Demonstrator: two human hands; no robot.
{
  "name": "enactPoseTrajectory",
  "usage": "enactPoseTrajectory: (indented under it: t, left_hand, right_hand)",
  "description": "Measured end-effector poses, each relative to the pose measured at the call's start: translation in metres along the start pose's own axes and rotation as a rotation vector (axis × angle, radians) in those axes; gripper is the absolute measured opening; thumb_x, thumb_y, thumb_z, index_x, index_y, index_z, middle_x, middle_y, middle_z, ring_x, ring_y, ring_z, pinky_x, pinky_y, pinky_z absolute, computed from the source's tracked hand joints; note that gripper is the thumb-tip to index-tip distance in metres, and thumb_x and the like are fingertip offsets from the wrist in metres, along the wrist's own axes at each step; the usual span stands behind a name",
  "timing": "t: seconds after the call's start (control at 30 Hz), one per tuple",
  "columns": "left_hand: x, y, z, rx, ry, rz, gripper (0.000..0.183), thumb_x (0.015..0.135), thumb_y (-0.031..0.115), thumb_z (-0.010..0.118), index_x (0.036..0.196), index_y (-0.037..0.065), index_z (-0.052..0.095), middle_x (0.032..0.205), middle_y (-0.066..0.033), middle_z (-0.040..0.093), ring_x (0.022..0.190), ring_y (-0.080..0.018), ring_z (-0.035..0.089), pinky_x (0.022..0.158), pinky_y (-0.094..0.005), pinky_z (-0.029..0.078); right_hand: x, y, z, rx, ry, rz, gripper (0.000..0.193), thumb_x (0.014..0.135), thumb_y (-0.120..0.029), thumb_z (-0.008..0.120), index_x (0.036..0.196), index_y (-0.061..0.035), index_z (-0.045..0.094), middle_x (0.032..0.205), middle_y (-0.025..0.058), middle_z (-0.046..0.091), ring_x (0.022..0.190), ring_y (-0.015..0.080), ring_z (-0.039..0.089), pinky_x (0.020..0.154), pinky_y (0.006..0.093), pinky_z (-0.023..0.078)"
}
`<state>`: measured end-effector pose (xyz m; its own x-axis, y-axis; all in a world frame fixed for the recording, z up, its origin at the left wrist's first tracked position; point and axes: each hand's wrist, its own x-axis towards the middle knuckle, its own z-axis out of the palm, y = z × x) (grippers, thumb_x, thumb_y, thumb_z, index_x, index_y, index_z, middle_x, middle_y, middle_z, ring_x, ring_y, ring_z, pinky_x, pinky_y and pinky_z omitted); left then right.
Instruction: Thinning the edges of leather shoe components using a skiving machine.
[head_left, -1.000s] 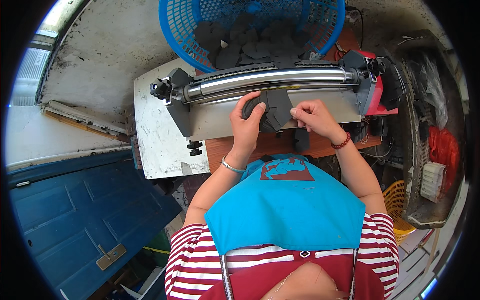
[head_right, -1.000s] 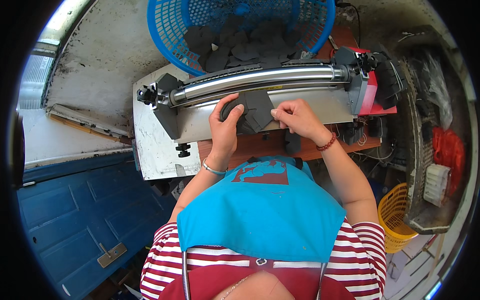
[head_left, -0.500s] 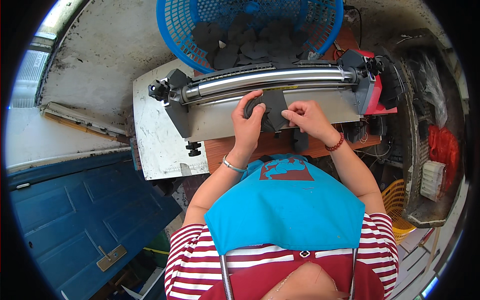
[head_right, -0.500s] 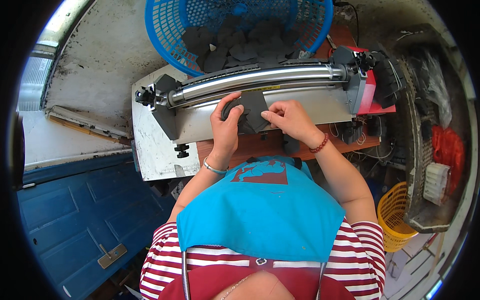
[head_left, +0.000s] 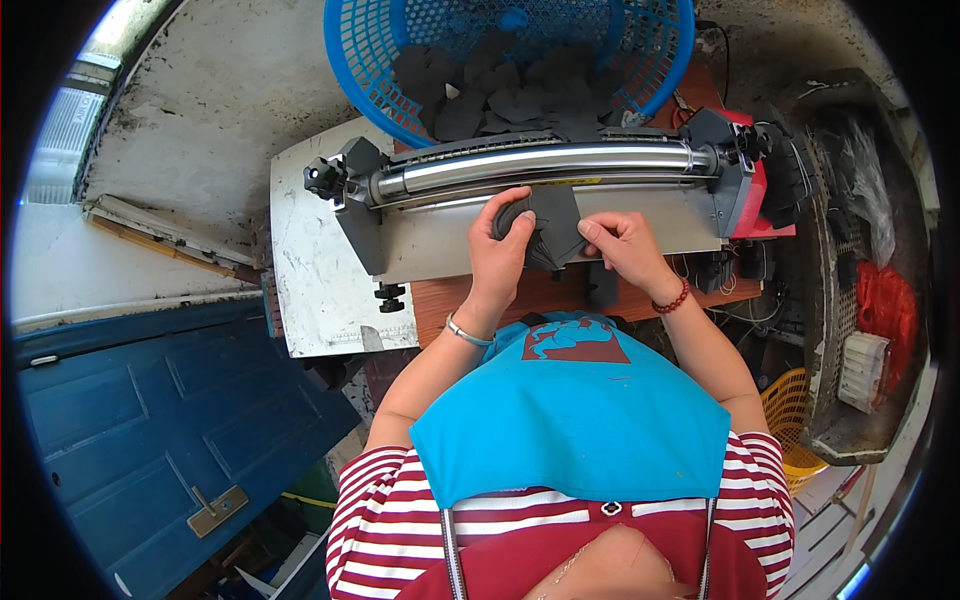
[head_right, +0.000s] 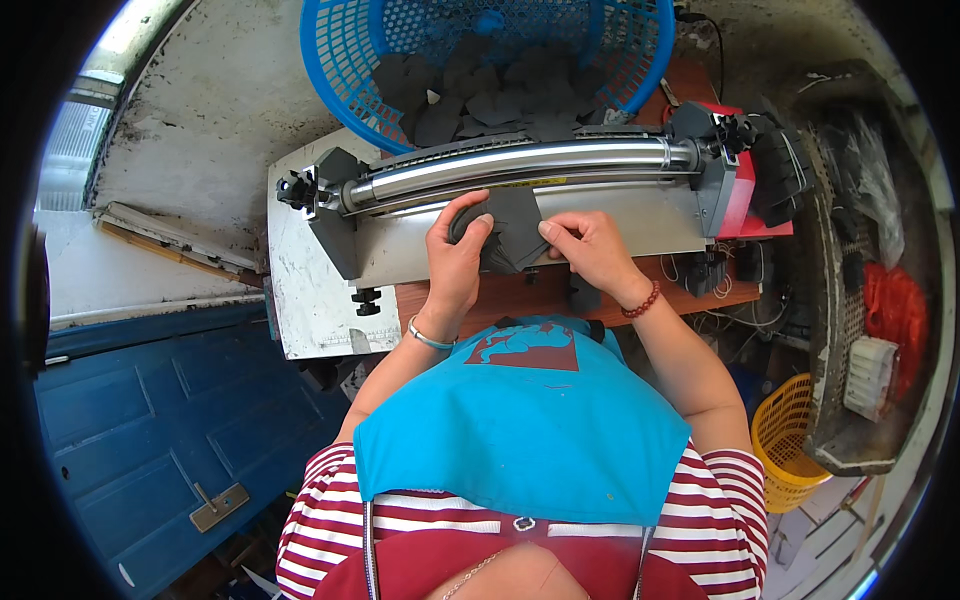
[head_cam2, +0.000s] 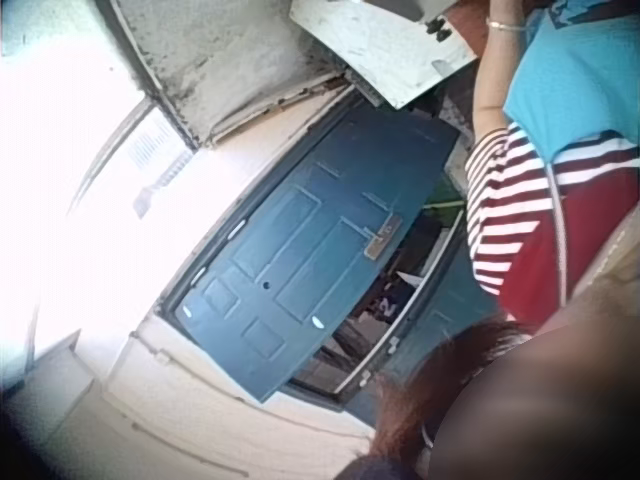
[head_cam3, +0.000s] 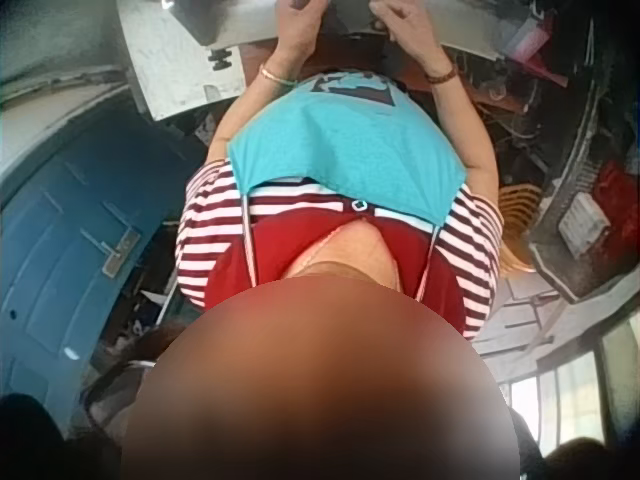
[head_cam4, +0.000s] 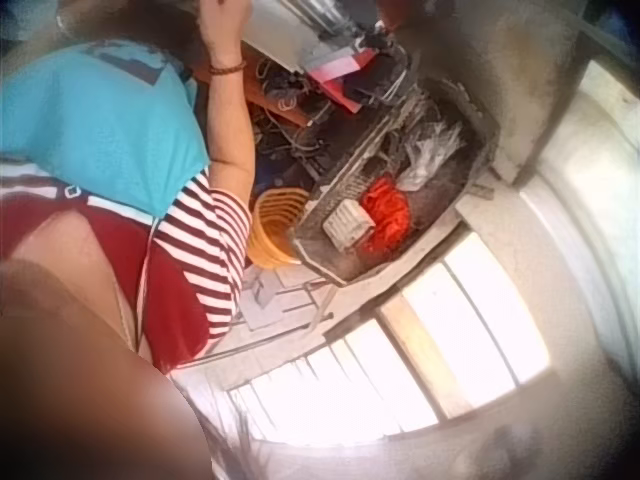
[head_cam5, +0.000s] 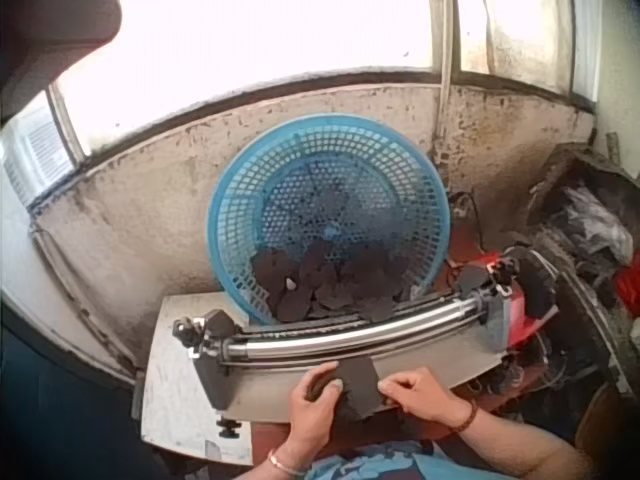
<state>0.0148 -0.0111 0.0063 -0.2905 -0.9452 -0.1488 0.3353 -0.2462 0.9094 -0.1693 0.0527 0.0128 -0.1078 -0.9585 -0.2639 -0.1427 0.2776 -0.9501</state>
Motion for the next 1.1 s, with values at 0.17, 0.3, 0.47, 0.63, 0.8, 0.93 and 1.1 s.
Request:
enactPoseTrajectory:
  t: [0.17,0.3,0.47,0.63,0.8,0.93,1.1]
  left_hand:
    - [0.0,0.001,-0.001,0.2,-0.01,0.192,0.024,0.086,0.0,0.06,0.11,0.0,0.062,0.092,-0.001,0.063,0.082,-0.006,0.056,0.074,-0.0206,0.047]
    - [-0.003,0.001,0.002,0.405,-0.038,0.295,0.024,0.085,0.001,0.063,0.109,0.001,0.062,0.093,-0.0013,0.063,0.082,-0.006,0.056,0.074,-0.0215,0.048]
    - [-0.004,0.003,0.005,0.459,-0.046,0.376,0.022,0.086,0.002,0.064,0.108,0.001,0.063,0.095,-0.0012,0.062,0.083,-0.0061,0.056,0.075,-0.022,0.048]
    - [-0.001,-0.003,-0.003,0.333,-0.044,0.26,0.021,0.088,0.006,0.065,0.108,0.001,0.063,0.095,-0.0016,0.063,0.085,-0.0075,0.057,0.077,-0.0224,0.048]
    - [-0.004,-0.003,0.002,0.598,-0.046,0.532,0.021,0.087,0.002,0.063,0.108,0.001,0.062,0.094,-0.0091,0.066,0.081,-0.0166,0.063,0.073,-0.0273,0.05]
    - [-0.005,-0.002,0.006,0.684,-0.063,0.619,0.023,0.085,0.001,0.063,0.108,0.002,0.062,0.098,-0.0158,0.067,0.084,-0.0261,0.068,0.072,-0.0313,0.052]
    - [-0.004,0.0,0.005,0.599,-0.049,0.503,0.023,0.086,0.002,0.063,0.108,0.001,0.062,0.096,-0.0115,0.066,0.083,-0.0195,0.064,0.073,-0.0286,0.05]
  right_hand:
    - [0.002,0.004,-0.008,-0.083,0.016,-0.057,0.026,0.092,-0.024,0.062,0.091,0.0004,0.07,0.068,0.0021,0.064,0.057,0.0061,0.055,0.051,0.0214,0.044]
    - [-0.003,-0.008,-0.001,-0.113,-0.009,-0.08,0.025,0.09,-0.022,0.064,0.089,0.0019,0.069,0.069,0.0026,0.066,0.062,0.0075,0.059,0.058,0.0242,0.047]
    - [0.0,0.009,0.005,-0.168,0.051,-0.15,0.022,0.088,-0.021,0.068,0.086,0.001,0.068,0.069,0.0026,0.065,0.062,0.0065,0.058,0.057,0.0226,0.046]
    - [-0.005,0.001,0.007,0.032,0.05,-0.072,0.018,0.087,-0.018,0.07,0.082,-0.0018,0.065,0.07,-0.0004,0.063,0.06,0.004,0.055,0.053,0.0201,0.044]
    - [-0.008,0.009,0.01,0.219,-0.031,-0.05,0.02,0.087,-0.02,0.071,0.082,-0.0053,0.059,0.069,-0.0043,0.057,0.058,0.0006,0.05,0.045,0.0164,0.039]
    - [-0.01,0.005,0.013,0.205,-0.02,-0.02,0.021,0.086,-0.021,0.072,0.082,-0.0054,0.058,0.069,-0.0045,0.057,0.058,0.0005,0.049,0.046,0.0163,0.039]
    - [-0.014,0.008,0.013,-0.061,0.031,-0.142,0.023,0.085,-0.021,0.072,0.082,-0.0034,0.057,0.067,-0.0034,0.057,0.057,0.0012,0.048,0.05,0.0202,0.042]
